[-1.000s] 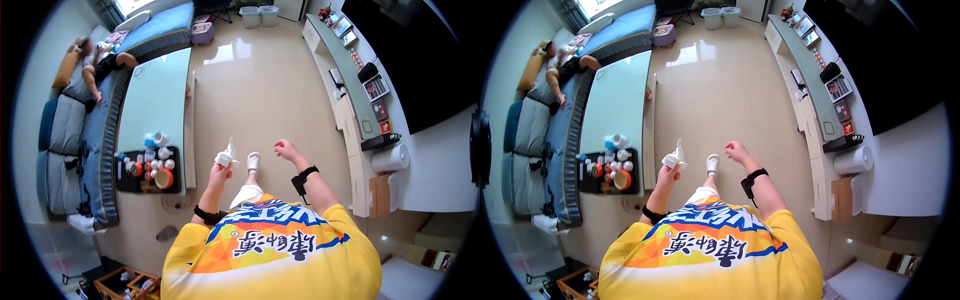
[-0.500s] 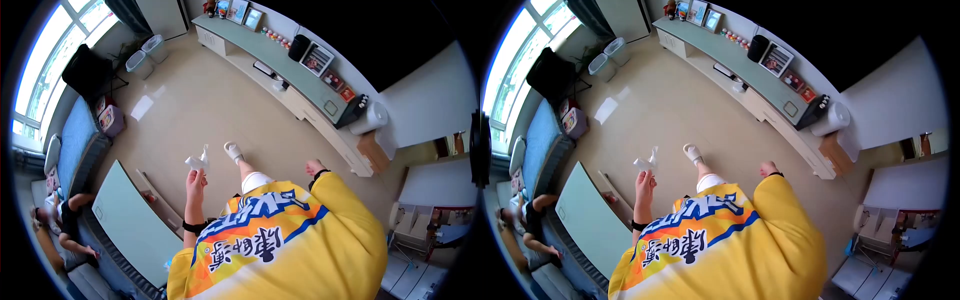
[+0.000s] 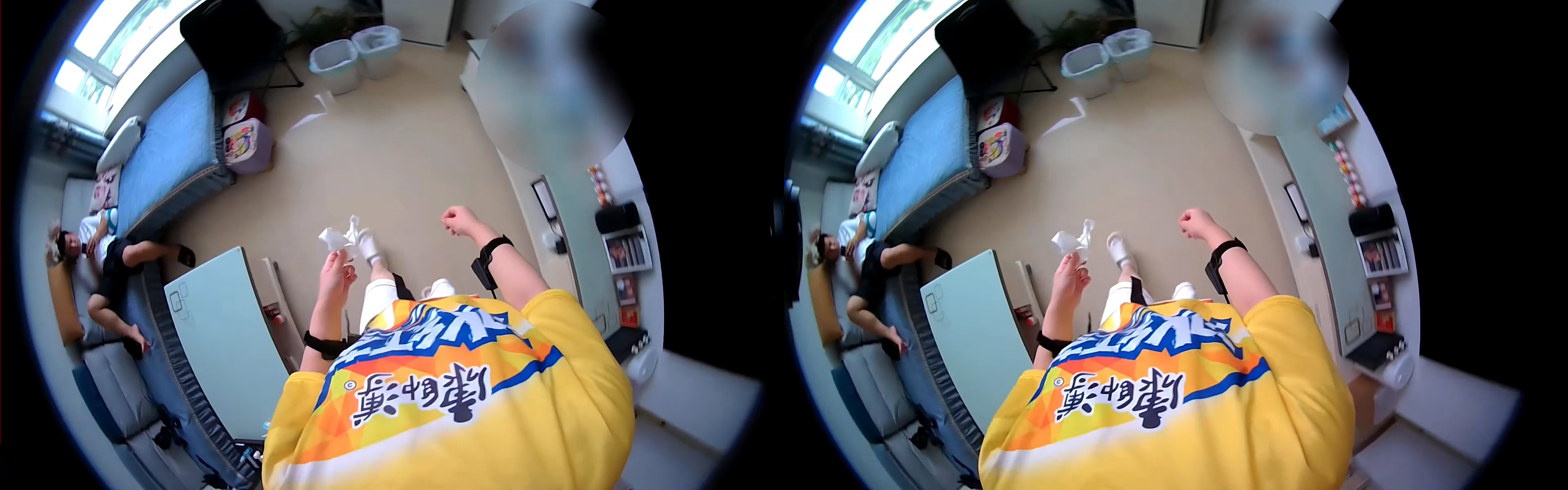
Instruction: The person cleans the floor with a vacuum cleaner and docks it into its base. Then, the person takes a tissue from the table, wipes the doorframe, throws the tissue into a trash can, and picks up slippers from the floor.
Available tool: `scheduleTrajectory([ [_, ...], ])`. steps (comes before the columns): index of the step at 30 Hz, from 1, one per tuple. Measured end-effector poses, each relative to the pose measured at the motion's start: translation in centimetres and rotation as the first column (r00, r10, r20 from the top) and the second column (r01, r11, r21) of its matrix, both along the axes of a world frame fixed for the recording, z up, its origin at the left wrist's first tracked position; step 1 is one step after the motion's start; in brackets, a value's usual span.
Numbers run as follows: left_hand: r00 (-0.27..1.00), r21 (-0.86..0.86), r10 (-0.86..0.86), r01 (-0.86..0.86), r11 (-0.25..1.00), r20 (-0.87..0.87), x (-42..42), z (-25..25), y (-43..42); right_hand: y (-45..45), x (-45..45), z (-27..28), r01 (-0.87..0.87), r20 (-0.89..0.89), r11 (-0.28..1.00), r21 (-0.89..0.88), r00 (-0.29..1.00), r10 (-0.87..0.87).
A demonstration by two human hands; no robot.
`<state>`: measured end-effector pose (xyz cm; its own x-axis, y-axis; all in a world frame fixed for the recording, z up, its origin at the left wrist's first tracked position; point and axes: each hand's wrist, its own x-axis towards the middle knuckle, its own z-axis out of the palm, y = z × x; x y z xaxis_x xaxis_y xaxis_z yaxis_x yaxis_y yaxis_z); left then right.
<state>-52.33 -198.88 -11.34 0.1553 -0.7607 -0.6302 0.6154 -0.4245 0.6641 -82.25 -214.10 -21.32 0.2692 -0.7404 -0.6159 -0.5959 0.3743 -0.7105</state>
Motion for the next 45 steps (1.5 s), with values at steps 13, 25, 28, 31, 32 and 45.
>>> scheduleTrajectory([
  [13,0.983,0.039,-0.106,0.101,0.994,0.151,18.7,-2.9,-32.9,-22.3,5.7,-1.3,-0.017,-0.178,0.981,0.193,0.983,0.052],
  [25,0.956,0.148,-0.123,0.086,0.985,0.267,25.4,-6.6,-64.4,-47.3,9.6,-2.1,0.307,-0.217,0.889,0.339,0.945,-0.243],
  [28,0.895,0.171,-0.223,0.168,0.971,0.387,26.8,-8.1,-73.0,-53.1,13.1,0.9,0.354,-0.083,0.909,0.220,0.935,-0.344],
  [31,0.844,0.209,-0.279,0.203,0.957,0.458,28.3,-10.2,-82.2,-57.0,14.7,2.9,0.411,-0.044,0.897,0.161,0.911,-0.410],
  [32,0.820,0.214,-0.316,0.241,0.947,0.477,29.1,-11.9,-85.3,-57.0,15.7,2.9,0.446,-0.048,0.881,0.160,0.895,-0.444],
  [45,0.094,0.586,-0.944,0.763,0.272,0.316,32.1,-23.3,-99.1,-46.1,22.5,6.8,0.924,-0.185,0.338,0.180,0.369,-0.911],
])
